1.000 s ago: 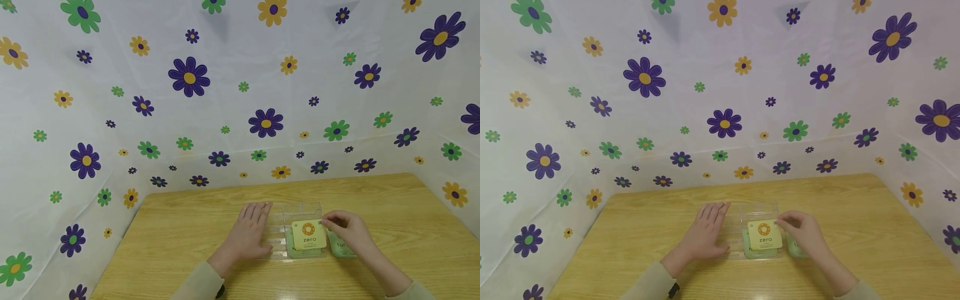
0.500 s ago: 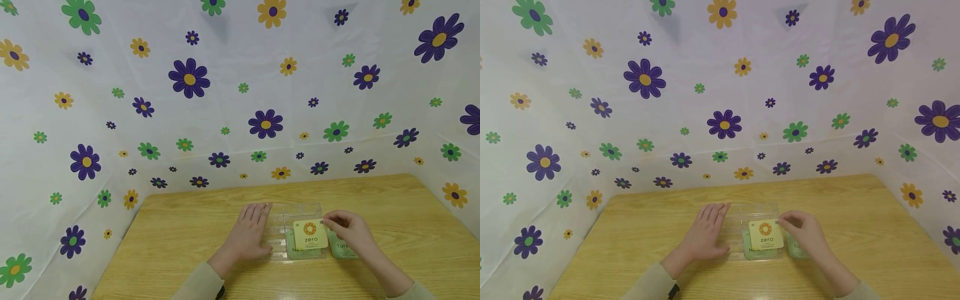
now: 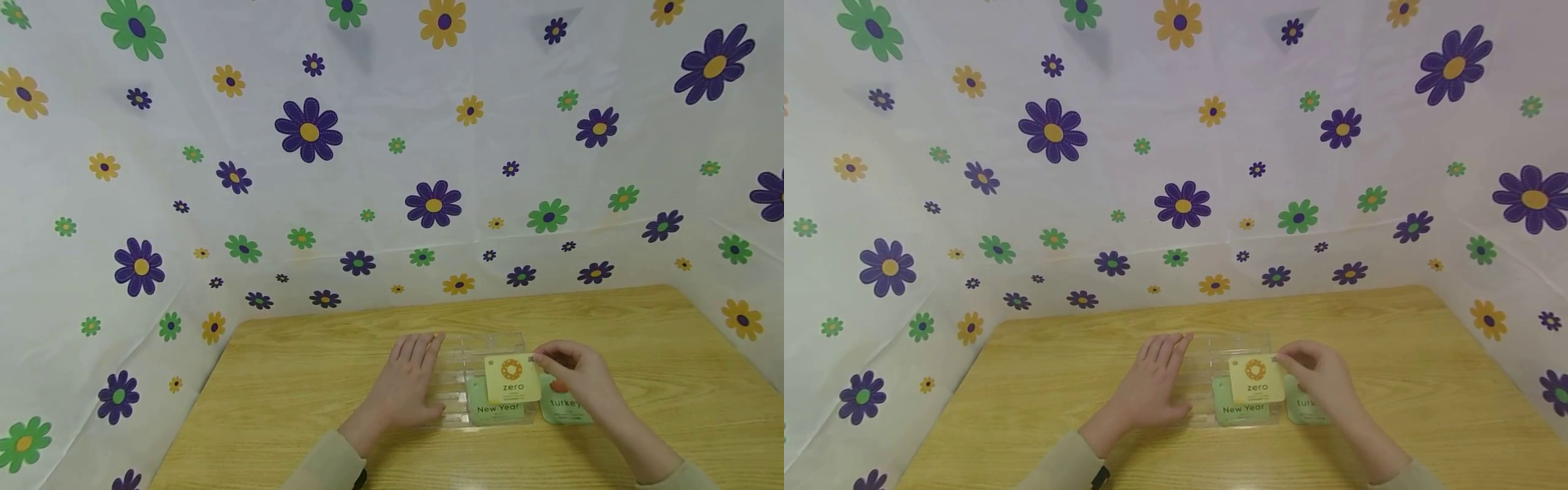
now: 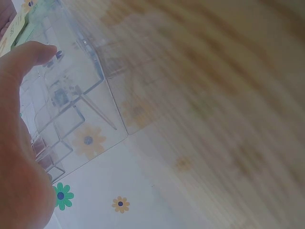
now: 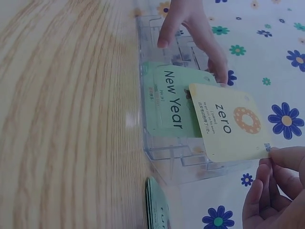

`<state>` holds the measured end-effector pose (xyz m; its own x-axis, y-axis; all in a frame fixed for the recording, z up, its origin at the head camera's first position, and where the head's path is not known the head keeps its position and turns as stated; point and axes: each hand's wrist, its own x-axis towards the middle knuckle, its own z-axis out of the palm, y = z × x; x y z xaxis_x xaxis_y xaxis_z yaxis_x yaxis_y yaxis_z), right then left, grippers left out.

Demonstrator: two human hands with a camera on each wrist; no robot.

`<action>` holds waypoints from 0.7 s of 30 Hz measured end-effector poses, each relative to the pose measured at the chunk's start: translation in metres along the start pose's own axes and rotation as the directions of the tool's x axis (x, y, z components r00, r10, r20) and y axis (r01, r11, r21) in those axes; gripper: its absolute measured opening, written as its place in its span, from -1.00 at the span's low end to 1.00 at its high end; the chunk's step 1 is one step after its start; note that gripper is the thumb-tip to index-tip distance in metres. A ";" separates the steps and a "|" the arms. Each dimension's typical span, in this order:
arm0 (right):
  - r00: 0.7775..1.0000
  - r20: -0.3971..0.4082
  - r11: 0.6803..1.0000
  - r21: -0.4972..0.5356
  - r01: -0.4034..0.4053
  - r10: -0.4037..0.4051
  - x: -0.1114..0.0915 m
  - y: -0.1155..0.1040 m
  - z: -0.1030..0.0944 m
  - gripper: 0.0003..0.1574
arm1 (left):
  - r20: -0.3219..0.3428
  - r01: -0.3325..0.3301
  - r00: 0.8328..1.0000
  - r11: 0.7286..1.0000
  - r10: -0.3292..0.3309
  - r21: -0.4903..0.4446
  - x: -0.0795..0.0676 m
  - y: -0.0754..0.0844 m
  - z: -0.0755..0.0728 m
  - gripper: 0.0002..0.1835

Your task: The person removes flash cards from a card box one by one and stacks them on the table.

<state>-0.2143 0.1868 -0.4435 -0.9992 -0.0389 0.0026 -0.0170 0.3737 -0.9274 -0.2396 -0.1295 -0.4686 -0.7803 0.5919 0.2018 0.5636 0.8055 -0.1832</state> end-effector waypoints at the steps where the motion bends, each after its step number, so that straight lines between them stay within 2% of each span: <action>1: 1.000 -0.005 1.000 -0.007 0.008 -0.008 0.000 0.000 0.000 -0.65 | 0.000 0.001 1.000 1.000 -0.001 -0.003 0.000 0.000 0.000 0.28; 7: 0.999 -0.033 0.998 -0.059 0.033 -0.035 0.001 0.003 -0.004 -0.66 | 0.019 0.012 1.000 1.000 -0.012 -0.003 0.000 0.000 0.001 0.28; 21: 0.999 -0.045 0.999 -0.049 0.018 -0.020 0.000 0.008 -0.012 -0.62 | 0.009 0.004 1.000 1.000 -0.004 0.009 0.000 0.000 0.002 0.28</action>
<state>-0.2151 0.2004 -0.4463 -0.9993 -0.0050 0.0381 -0.0367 0.4181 -0.9077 -0.2402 -0.1299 -0.4703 -0.7853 0.5881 0.1936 0.5580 0.8077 -0.1905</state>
